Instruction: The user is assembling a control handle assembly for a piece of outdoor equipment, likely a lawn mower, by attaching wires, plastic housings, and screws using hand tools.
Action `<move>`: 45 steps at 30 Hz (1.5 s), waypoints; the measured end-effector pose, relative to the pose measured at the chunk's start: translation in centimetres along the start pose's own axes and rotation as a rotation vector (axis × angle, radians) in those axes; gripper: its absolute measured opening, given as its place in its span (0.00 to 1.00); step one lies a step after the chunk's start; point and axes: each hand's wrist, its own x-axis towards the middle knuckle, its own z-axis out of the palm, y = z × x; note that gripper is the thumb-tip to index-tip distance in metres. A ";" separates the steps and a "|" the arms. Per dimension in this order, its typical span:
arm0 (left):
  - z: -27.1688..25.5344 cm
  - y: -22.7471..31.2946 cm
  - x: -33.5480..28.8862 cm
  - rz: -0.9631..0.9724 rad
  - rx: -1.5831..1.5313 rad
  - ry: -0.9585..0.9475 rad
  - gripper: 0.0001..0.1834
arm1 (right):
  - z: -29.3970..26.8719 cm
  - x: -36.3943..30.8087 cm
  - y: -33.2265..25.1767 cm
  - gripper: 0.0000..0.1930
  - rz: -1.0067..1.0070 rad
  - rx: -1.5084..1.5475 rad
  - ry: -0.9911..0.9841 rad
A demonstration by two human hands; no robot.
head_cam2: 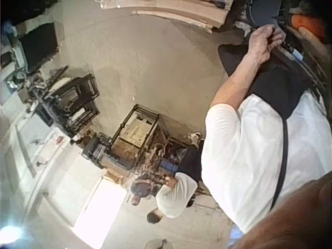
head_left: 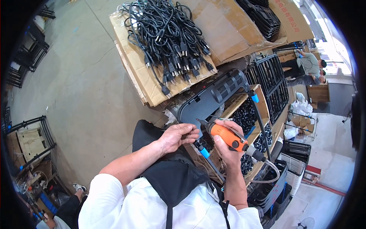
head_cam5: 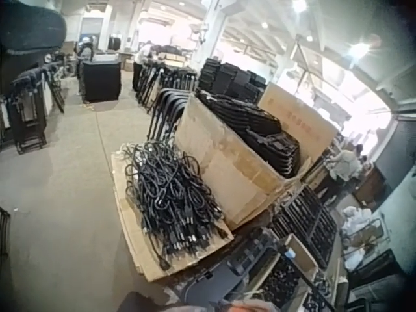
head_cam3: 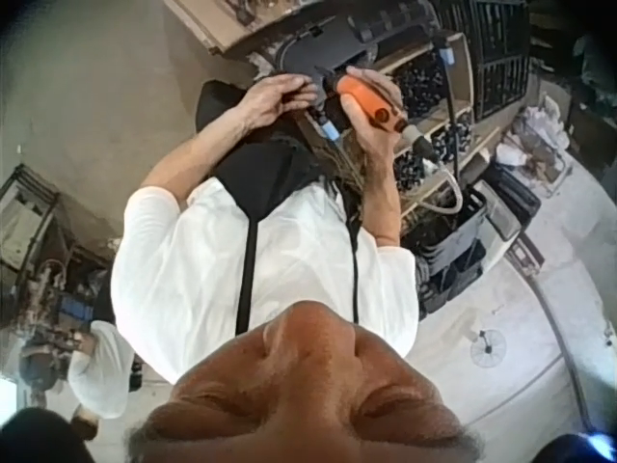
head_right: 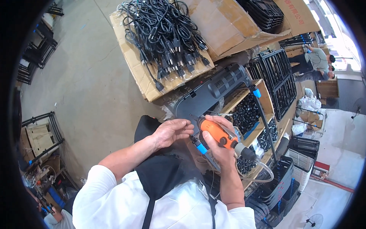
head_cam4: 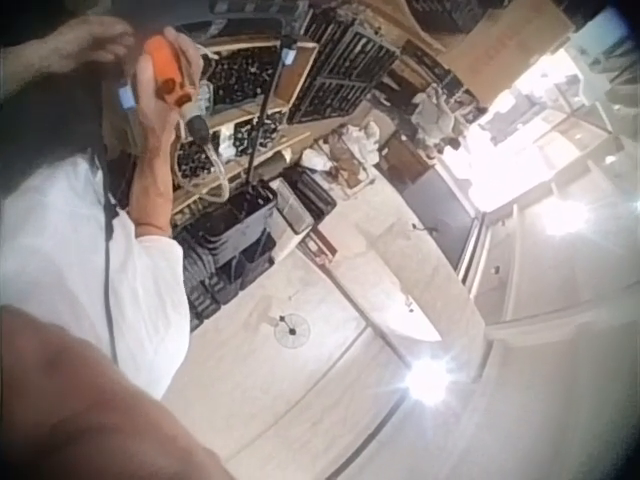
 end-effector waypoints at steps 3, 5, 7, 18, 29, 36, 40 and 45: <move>0.3 0.6 1.3 0.033 0.001 -0.028 0.16 | -0.6 0.2 0.2 0.28 0.002 0.055 0.039; 0.6 0.9 2.1 0.084 0.049 -0.036 0.16 | -1.0 0.2 0.3 0.28 -0.004 0.035 0.043; 0.8 1.2 2.4 0.091 0.066 -0.047 0.16 | -1.2 0.2 0.5 0.28 0.009 0.032 0.053; 1.6 2.6 3.8 0.014 -0.035 0.037 0.11 | -1.8 1.1 0.9 0.27 0.052 0.070 0.023; 1.9 2.7 4.4 -0.072 -0.336 0.003 0.10 | -0.6 3.0 1.1 0.26 0.021 -0.062 -0.025; 1.5 2.7 3.9 -0.046 -0.394 -0.039 0.11 | 0.5 3.9 1.5 0.27 0.020 -0.046 -0.031; 3.0 3.0 3.4 -0.028 -0.265 0.149 0.13 | 1.3 4.7 3.2 0.27 0.052 -0.030 0.013; -0.2 1.7 3.3 0.011 -0.092 0.032 0.14 | 2.9 6.6 3.1 0.27 0.084 -0.079 0.019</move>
